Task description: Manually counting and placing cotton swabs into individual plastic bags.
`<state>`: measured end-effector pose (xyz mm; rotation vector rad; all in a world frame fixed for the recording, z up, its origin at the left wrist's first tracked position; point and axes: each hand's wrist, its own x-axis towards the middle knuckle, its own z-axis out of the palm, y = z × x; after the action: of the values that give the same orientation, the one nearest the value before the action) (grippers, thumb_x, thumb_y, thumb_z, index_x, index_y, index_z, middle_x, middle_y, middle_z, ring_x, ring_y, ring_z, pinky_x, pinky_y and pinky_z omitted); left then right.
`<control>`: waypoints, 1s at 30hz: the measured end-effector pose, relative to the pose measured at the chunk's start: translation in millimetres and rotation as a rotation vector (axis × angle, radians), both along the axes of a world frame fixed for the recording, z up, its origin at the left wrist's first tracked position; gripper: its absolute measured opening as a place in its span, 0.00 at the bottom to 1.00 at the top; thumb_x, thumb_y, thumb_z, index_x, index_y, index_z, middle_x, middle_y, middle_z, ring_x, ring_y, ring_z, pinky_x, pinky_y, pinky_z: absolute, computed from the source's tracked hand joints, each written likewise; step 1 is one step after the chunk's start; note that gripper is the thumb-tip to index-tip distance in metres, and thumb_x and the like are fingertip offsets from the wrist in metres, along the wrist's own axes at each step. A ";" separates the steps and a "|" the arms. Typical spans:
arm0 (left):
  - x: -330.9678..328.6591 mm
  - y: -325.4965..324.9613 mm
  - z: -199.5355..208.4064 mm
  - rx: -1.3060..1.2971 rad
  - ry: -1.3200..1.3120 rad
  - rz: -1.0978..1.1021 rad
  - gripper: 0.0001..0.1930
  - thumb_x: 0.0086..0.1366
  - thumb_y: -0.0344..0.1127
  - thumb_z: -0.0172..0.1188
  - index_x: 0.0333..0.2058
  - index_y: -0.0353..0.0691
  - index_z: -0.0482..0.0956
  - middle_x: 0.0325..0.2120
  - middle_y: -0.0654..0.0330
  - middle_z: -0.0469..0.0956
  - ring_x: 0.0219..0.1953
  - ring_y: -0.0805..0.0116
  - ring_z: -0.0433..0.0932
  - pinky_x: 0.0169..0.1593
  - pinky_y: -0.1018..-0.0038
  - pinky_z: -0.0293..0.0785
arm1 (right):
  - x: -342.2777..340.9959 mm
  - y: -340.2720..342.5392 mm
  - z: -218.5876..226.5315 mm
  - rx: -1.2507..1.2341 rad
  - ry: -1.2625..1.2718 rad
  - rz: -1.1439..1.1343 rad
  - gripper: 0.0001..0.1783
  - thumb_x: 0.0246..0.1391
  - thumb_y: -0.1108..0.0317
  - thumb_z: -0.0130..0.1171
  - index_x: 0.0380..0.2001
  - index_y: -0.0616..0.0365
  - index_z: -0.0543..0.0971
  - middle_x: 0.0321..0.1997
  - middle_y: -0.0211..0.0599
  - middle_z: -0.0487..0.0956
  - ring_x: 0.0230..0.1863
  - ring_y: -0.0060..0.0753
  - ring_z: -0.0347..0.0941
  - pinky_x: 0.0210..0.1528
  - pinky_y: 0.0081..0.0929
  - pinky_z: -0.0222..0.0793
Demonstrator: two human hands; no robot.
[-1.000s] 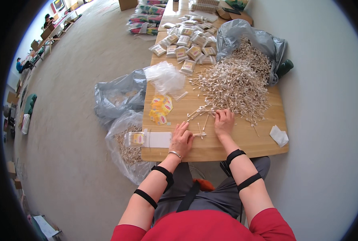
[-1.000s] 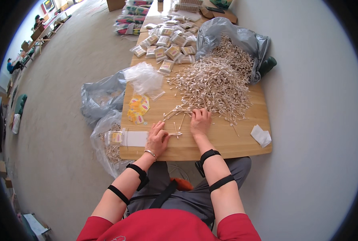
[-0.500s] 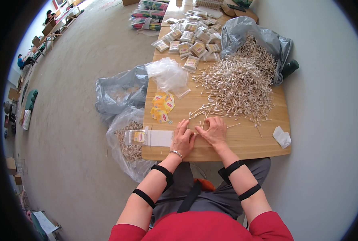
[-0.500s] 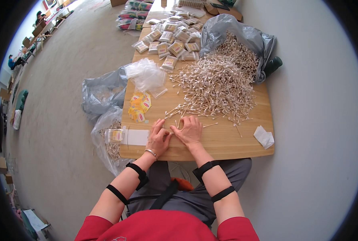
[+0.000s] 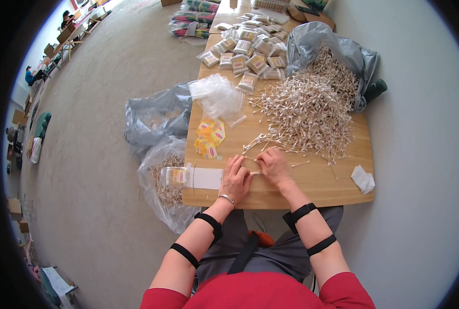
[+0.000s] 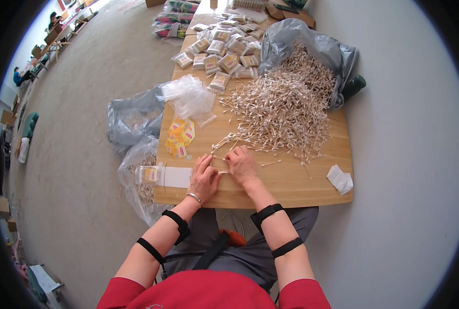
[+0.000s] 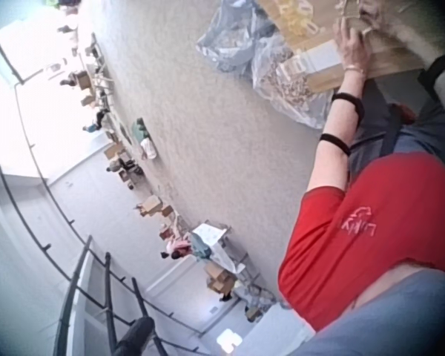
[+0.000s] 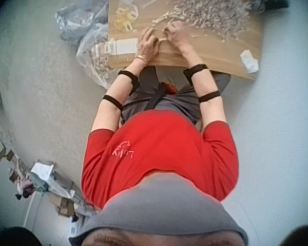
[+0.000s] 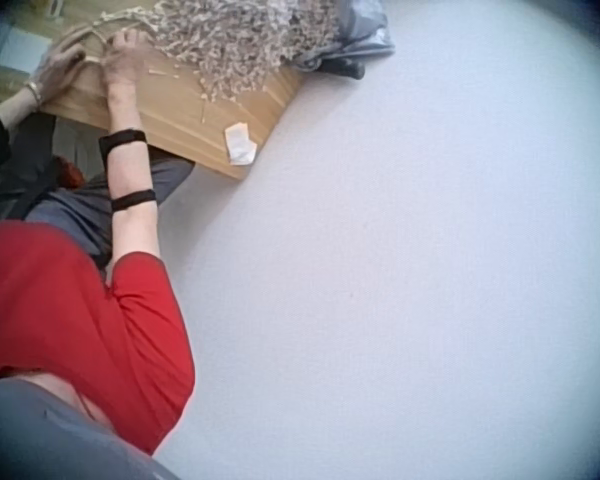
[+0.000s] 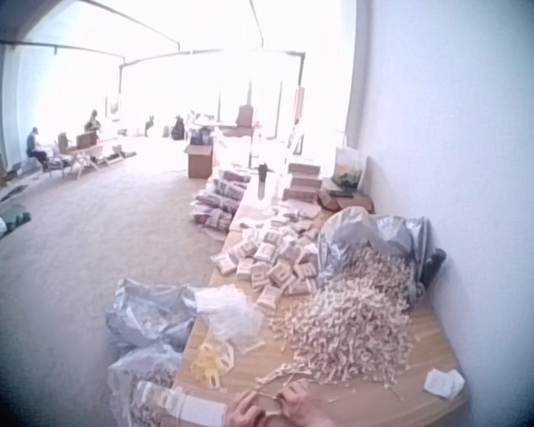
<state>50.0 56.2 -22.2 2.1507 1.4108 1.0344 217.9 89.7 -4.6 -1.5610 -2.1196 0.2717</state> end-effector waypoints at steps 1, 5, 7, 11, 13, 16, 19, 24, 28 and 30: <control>-0.1 1.6 1.0 0.010 -0.019 -0.011 0.06 0.53 0.30 0.63 0.27 0.38 0.74 0.51 0.46 0.69 0.59 0.46 0.62 0.62 0.57 0.58 | -1.6 -0.5 1.2 -0.001 0.000 0.002 0.03 0.45 0.68 0.60 0.27 0.52 0.78 0.32 0.33 0.73 0.40 0.38 0.68 0.44 0.32 0.66; -1.9 2.3 0.0 0.022 -0.038 -0.040 0.07 0.51 0.29 0.64 0.28 0.38 0.75 0.44 0.51 0.71 0.55 0.49 0.66 0.62 0.57 0.59 | -10.0 7.9 2.8 0.037 0.051 0.052 0.05 0.46 0.69 0.58 0.30 0.49 0.79 0.35 0.31 0.73 0.42 0.38 0.68 0.46 0.32 0.65; 0.6 2.5 -0.3 0.030 -0.053 -0.041 0.07 0.51 0.28 0.64 0.29 0.38 0.75 0.44 0.51 0.71 0.55 0.49 0.66 0.62 0.56 0.59 | -9.0 17.4 1.8 0.124 0.033 -0.032 0.05 0.47 0.68 0.58 0.30 0.48 0.79 0.37 0.30 0.73 0.44 0.37 0.68 0.47 0.33 0.64; 3.1 0.7 1.0 -0.004 -0.091 0.000 0.08 0.51 0.29 0.63 0.31 0.39 0.75 0.44 0.53 0.71 0.54 0.51 0.66 0.63 0.56 0.57 | 2.6 22.9 -0.5 0.126 -0.117 -0.156 0.05 0.47 0.66 0.59 0.31 0.48 0.78 0.41 0.27 0.71 0.49 0.35 0.64 0.51 0.35 0.62; 2.2 -0.5 2.3 0.013 -0.073 -0.008 0.09 0.51 0.28 0.63 0.32 0.39 0.75 0.44 0.53 0.71 0.54 0.50 0.66 0.62 0.55 0.58 | 10.9 19.1 -1.5 0.078 -0.119 -0.173 0.06 0.47 0.65 0.59 0.31 0.48 0.78 0.42 0.27 0.71 0.50 0.34 0.63 0.52 0.36 0.60; 0.7 0.6 2.4 0.036 -0.051 -0.022 0.11 0.50 0.27 0.64 0.34 0.39 0.75 0.44 0.53 0.71 0.54 0.50 0.67 0.62 0.55 0.59 | 21.9 6.3 -2.6 0.060 -0.161 -0.400 0.07 0.46 0.63 0.60 0.31 0.48 0.78 0.42 0.28 0.71 0.50 0.35 0.63 0.52 0.36 0.59; -1.7 0.5 0.9 0.036 -0.043 -0.035 0.11 0.51 0.27 0.63 0.35 0.39 0.75 0.44 0.52 0.71 0.54 0.49 0.67 0.62 0.56 0.59 | 20.8 -7.7 1.5 0.204 -0.197 -0.459 0.08 0.46 0.62 0.61 0.32 0.48 0.78 0.42 0.28 0.71 0.49 0.36 0.63 0.51 0.37 0.59; 2.7 1.8 0.3 -0.003 -0.051 -0.040 0.18 0.51 0.28 0.63 0.42 0.37 0.73 0.46 0.51 0.70 0.56 0.48 0.65 0.62 0.57 0.59 | -3.8 -36.3 -1.5 0.104 0.058 -0.205 0.11 0.47 0.66 0.58 0.37 0.49 0.78 0.43 0.30 0.71 0.49 0.38 0.63 0.50 0.37 0.59; 1.8 0.2 0.1 0.001 -0.041 0.015 0.26 0.53 0.29 0.62 0.52 0.35 0.67 0.51 0.49 0.69 0.60 0.49 0.61 0.63 0.59 0.57 | -17.4 -53.5 -4.7 0.128 0.059 -0.205 0.08 0.47 0.67 0.58 0.34 0.49 0.79 0.41 0.30 0.72 0.47 0.37 0.64 0.47 0.36 0.60; 1.4 -0.4 -1.2 0.001 -0.004 0.011 0.28 0.54 0.30 0.62 0.53 0.35 0.66 0.52 0.48 0.68 0.61 0.49 0.59 0.63 0.60 0.57 | -15.7 -52.9 -7.3 0.124 0.095 -0.192 0.08 0.46 0.68 0.59 0.33 0.48 0.80 0.41 0.29 0.72 0.46 0.37 0.64 0.47 0.36 0.60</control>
<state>51.4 55.8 -23.4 2.1434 1.4221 1.0430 202.2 36.7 -11.9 -1.6306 -1.8627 0.1435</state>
